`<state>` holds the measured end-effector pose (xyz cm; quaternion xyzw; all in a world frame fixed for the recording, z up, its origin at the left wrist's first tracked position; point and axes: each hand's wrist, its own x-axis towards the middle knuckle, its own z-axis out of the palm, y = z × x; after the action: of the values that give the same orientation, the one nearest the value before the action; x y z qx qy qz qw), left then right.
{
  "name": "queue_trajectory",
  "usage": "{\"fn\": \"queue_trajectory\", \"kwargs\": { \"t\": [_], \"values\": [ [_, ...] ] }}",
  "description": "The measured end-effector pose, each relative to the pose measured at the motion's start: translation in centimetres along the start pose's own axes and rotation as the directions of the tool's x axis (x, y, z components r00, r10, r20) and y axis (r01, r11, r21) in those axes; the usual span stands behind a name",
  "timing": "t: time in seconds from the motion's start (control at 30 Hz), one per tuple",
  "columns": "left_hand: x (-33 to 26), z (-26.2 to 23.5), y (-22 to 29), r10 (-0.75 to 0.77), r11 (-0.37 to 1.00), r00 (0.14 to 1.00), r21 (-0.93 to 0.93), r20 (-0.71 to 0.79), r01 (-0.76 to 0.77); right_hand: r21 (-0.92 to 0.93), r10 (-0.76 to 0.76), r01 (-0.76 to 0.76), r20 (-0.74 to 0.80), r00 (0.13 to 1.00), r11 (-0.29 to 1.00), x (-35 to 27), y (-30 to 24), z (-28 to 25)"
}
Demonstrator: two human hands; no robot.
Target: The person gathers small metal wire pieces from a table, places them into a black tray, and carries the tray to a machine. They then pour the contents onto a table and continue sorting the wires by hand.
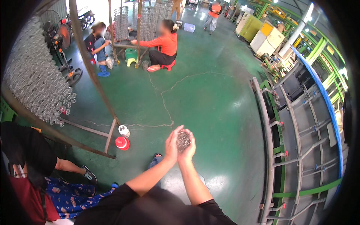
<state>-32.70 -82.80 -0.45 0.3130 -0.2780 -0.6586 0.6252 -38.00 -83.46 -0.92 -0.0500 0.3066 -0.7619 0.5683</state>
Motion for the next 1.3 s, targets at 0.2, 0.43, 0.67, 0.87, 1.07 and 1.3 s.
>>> {"fn": "queue_trajectory", "kwargs": {
  "t": [0.2,0.43,0.67,0.87,1.07,1.3],
  "values": [
    [17.8,10.2,-3.6,-0.181,0.964,0.961,-0.154,0.211,0.216,0.076,-0.106,0.114,-0.096,0.99,0.991,17.1,-7.5,4.4],
    [35.6,20.1,-12.0,-0.356,0.907,0.889,-0.121,0.29,0.403,0.489,0.02,0.022,-0.081,0.997,0.872,35.8,-15.4,7.0],
    [58.6,27.6,-18.6,-0.195,0.978,0.956,-0.033,0.217,0.207,0.062,-0.147,0.179,-0.342,0.928,0.982,62.0,-19.7,10.1],
    [79.1,32.9,-18.5,-0.025,0.986,0.997,-0.165,0.066,0.035,-0.05,-0.094,0.088,-0.116,0.989,0.995,82.3,-20.8,17.7],
    [100.4,35.9,-19.4,-0.034,0.974,0.998,-0.227,-0.046,0.022,-0.133,-0.052,0.05,-0.014,0.999,0.99,102.8,-19.8,24.5],
    [124.3,42.8,-17.8,-0.104,0.925,0.989,-0.356,0.104,0.135,0.002,-0.17,0.17,0.082,0.982,0.985,124.2,-21.6,34.4]
  ]
}}
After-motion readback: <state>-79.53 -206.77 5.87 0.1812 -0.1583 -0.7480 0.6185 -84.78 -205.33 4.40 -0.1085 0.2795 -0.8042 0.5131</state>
